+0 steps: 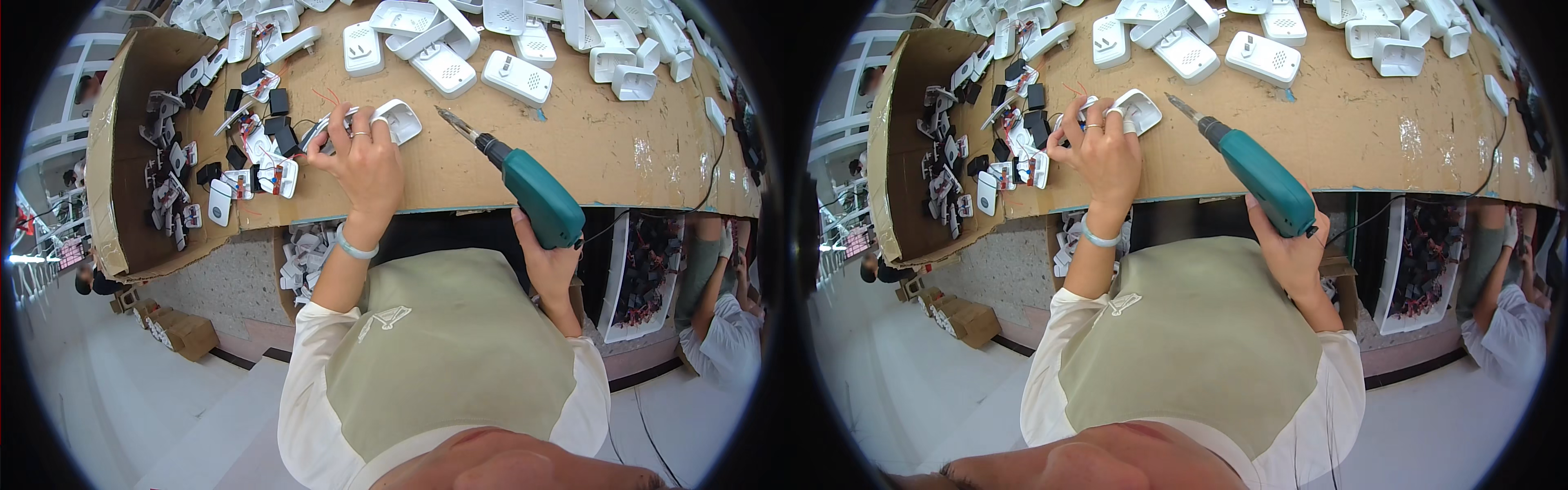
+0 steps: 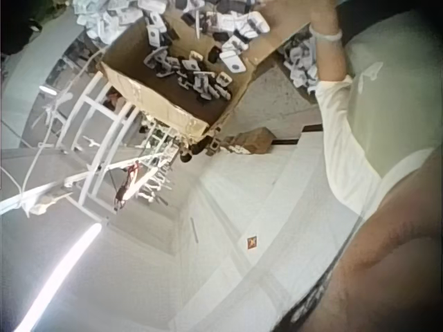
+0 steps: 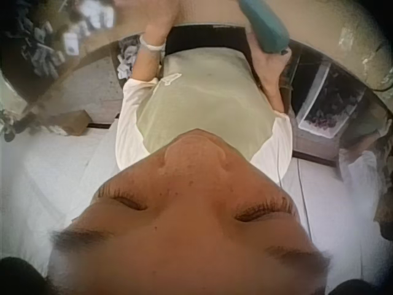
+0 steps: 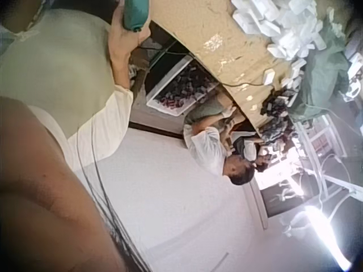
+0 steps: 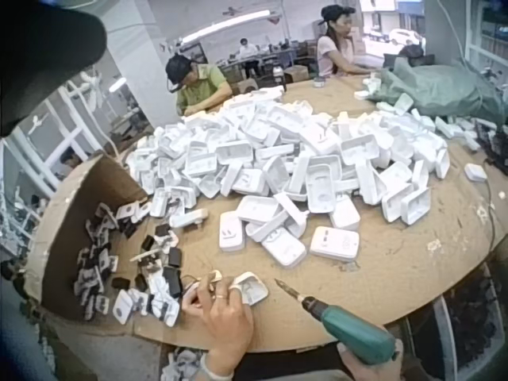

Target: The recorder uses an electric screwdriver to assemble small electronic components into plastic housings at a factory workbench.

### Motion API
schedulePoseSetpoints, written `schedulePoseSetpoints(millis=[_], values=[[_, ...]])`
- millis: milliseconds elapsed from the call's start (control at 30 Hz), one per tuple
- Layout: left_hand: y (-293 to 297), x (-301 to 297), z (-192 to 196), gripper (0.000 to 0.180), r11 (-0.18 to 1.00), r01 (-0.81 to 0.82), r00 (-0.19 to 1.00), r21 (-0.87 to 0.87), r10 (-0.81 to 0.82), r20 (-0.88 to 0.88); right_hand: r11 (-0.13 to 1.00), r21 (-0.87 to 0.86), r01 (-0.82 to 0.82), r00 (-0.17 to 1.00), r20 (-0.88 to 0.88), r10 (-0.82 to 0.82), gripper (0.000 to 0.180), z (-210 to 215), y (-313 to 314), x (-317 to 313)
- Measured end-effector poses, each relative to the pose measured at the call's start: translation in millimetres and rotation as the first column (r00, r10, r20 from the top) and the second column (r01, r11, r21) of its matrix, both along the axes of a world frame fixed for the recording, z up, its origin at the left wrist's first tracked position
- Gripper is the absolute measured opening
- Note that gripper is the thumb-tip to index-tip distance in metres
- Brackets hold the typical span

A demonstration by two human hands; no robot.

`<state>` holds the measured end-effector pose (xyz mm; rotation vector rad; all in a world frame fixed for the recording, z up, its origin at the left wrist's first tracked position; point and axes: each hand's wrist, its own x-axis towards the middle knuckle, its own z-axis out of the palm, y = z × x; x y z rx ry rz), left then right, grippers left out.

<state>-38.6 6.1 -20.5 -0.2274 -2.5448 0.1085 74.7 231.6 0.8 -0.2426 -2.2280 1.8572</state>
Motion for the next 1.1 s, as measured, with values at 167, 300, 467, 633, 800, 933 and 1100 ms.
schedulePoseSetpoints(millis=[167, 300, 467, 633, 800, 933, 1100], values=[[-11, -1, 9, 0.014, 0.996, 0.031, 0.999, -0.084, -0.03, 0.014, 1.0, -0.005, -0.001, 1.0, 0.002, 0.001, 0.016, 0, 3, 8], [-34, 5, 32, 0.012, 0.926, 0.269, 0.963, 0.266, -0.258, -0.075, 0.997, -0.034, 0.074, 0.994, 0.082, -0.071, 0.017, -9, 4, 18], [-127, 35, 47, 0.055, -0.457, 0.311, 0.921, 0.833, -0.073, -0.384, 0.988, -0.04, 0.148, 0.985, 0.101, -0.143, 0.02, -5, 4, 18], [-247, 148, -9, 0.056, -0.648, 0.282, 0.846, 0.708, -0.18, -0.502, 0.99, -0.042, 0.136, 0.987, 0.095, -0.131, 0.023, -1, 1, 11], [-301, 251, -105, 0.025, -0.206, -0.417, 0.908, 0.885, -0.048, 0.417, 0.998, 0.015, 0.066, 0.993, 0.101, -0.067, 0.022, 1, -3, 2], [-304, 282, -192, 0.021, 0.663, -0.731, 0.52, 0.161, 0.389, 0.761, 0.997, 0.043, 0.066, 0.994, 0.086, -0.07, 0.02, 3, -5, -2], [-274, 254, -193, 0.019, 0.631, -0.739, 0.442, -0.236, 0.718, 0.538, 0.991, 0.033, 0.131, 0.99, 0.055, -0.133, 0.018, 9, -1, -2]])
